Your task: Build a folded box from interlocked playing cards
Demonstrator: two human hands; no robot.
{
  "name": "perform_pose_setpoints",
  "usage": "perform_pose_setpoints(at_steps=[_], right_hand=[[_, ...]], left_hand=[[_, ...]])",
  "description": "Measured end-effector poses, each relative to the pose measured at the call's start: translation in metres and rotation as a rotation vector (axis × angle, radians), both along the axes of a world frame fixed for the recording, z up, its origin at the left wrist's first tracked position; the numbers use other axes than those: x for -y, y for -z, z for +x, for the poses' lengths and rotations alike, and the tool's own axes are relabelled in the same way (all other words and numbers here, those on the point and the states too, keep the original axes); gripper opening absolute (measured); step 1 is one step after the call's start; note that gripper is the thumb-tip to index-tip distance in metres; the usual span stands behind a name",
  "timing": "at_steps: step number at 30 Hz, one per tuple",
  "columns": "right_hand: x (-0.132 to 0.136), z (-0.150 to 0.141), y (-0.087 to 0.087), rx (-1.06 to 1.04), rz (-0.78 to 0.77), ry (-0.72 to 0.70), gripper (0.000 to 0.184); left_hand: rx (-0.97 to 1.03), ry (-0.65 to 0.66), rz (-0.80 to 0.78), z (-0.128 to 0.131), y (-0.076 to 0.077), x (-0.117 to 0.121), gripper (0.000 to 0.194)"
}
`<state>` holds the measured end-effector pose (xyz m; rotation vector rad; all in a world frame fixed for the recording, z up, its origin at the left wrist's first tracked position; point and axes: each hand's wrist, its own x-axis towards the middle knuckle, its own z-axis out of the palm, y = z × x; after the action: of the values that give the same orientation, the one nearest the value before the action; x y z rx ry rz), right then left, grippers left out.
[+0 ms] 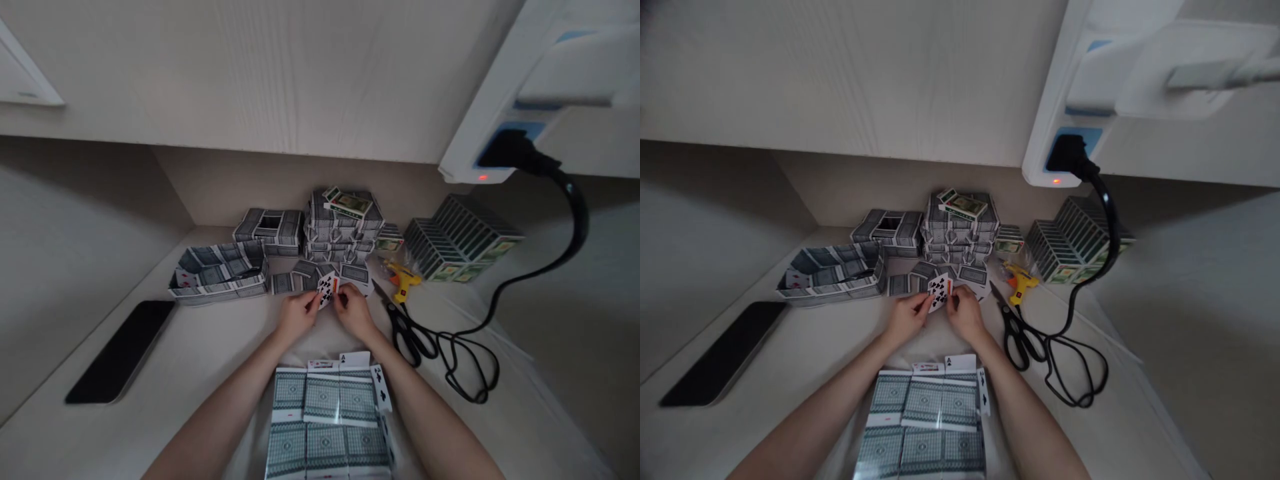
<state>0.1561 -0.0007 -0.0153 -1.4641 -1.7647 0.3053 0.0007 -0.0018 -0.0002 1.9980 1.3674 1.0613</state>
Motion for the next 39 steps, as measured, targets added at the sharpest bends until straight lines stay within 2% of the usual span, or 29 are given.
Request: perform_pose_setpoints(at_steps=[3, 9, 12, 17, 22, 27, 30, 34, 36, 39], right_hand=[[0.000, -0.002, 0.000, 0.037, 0.010, 0.041, 0.012], [0.000, 0.004, -0.002, -0.034, 0.005, -0.072, 0.012], [0.001, 0.002, -0.002, -0.017, 0.007, -0.039, 0.011], [0.005, -0.004, -0.005, 0.009, 0.042, 0.106, 0.006], [0.007, -0.005, -0.007, -0.015, 0.036, 0.045, 0.008], [0.007, -0.006, -0.007, -0.031, 0.018, 0.093, 0.007], [0.007, -0.003, -0.010, -0.199, -0.081, -0.013, 0.007], [0.009, 0.004, -0.019, -0.629, -0.360, -0.214, 0.020], [0.010, 0.007, -0.022, -0.805, -0.481, -0.274, 0.026], [0.009, 0.012, -0.025, -0.954, -0.573, -0.323, 0.029]], left_hand=[[0.002, 0.001, -0.002, 0.000, 0.001, 0.000, 0.031], [-0.110, -0.063, 0.007, -0.001, 0.002, -0.001, 0.034], [-0.118, -0.032, 0.003, -0.001, 0.001, 0.000, 0.034], [-0.107, 0.025, -0.001, 0.001, -0.002, 0.001, 0.033], [-0.076, -0.027, -0.033, 0.001, -0.001, -0.002, 0.032], [-0.008, -0.001, -0.087, 0.000, 0.002, -0.005, 0.032], [0.090, -0.008, -0.117, -0.001, 0.003, -0.007, 0.030], [0.230, 0.028, -0.199, -0.002, 0.002, -0.009, 0.030], [0.280, 0.066, -0.252, -0.003, 0.001, -0.009, 0.032], [0.313, 0.096, -0.291, -0.003, 0.000, -0.008, 0.033]])
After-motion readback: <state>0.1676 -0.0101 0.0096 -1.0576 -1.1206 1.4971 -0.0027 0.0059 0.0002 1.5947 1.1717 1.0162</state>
